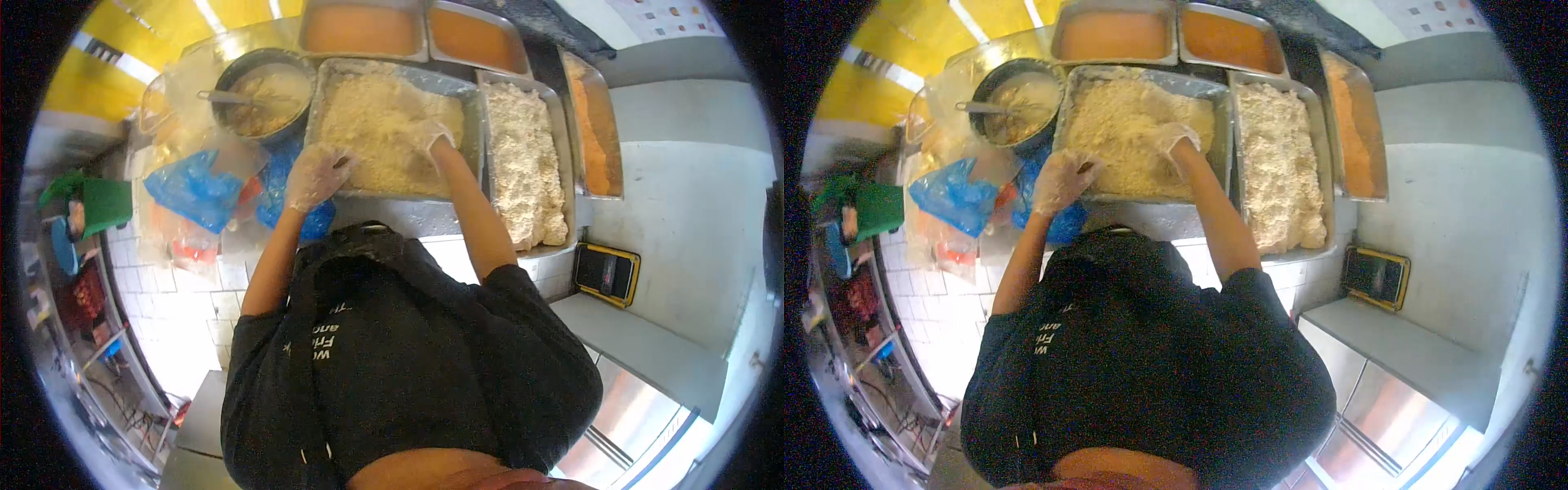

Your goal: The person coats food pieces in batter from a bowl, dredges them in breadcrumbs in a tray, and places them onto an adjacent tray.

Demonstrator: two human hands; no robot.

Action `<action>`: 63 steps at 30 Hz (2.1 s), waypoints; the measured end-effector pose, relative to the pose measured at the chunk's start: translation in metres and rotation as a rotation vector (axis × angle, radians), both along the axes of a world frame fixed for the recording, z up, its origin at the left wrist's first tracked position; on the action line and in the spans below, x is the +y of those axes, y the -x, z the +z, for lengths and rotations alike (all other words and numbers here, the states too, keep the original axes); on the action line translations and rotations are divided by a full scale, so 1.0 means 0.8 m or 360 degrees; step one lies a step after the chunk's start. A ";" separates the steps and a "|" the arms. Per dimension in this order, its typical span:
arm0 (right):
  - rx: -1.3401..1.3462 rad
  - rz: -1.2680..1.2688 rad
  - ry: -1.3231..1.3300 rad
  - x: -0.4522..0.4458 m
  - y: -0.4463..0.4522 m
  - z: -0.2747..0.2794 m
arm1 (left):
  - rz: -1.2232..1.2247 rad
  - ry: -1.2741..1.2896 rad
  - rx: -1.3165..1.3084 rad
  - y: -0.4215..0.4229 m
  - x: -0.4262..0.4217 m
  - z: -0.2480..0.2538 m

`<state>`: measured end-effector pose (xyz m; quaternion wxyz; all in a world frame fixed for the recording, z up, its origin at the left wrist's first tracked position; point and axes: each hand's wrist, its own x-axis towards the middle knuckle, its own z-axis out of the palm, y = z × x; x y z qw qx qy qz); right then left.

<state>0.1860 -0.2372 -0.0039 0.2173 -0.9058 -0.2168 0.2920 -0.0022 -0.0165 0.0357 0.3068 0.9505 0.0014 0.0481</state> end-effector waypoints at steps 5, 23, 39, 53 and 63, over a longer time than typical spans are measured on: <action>-0.0010 -0.0356 -0.0216 -0.031 -0.005 0.050 | 0.0097 0.0004 0.0007 0.000 -0.008 0.032; -0.0889 0.0287 0.1491 -0.188 -0.082 0.119 | 0.0076 0.0007 0.0083 -0.006 -0.006 0.009; -0.0902 -0.0370 0.0877 -0.163 -0.122 0.033 | 0.0126 0.0099 0.0193 -0.001 0.004 0.009; -0.0528 -0.0455 0.0343 -0.034 0.133 0.063 | 0.0480 -0.1035 0.0773 -0.099 0.255 -0.060; -0.0476 -0.0598 0.0384 -0.042 0.123 0.029 | -0.1049 -0.1363 0.0313 -0.115 0.307 -0.068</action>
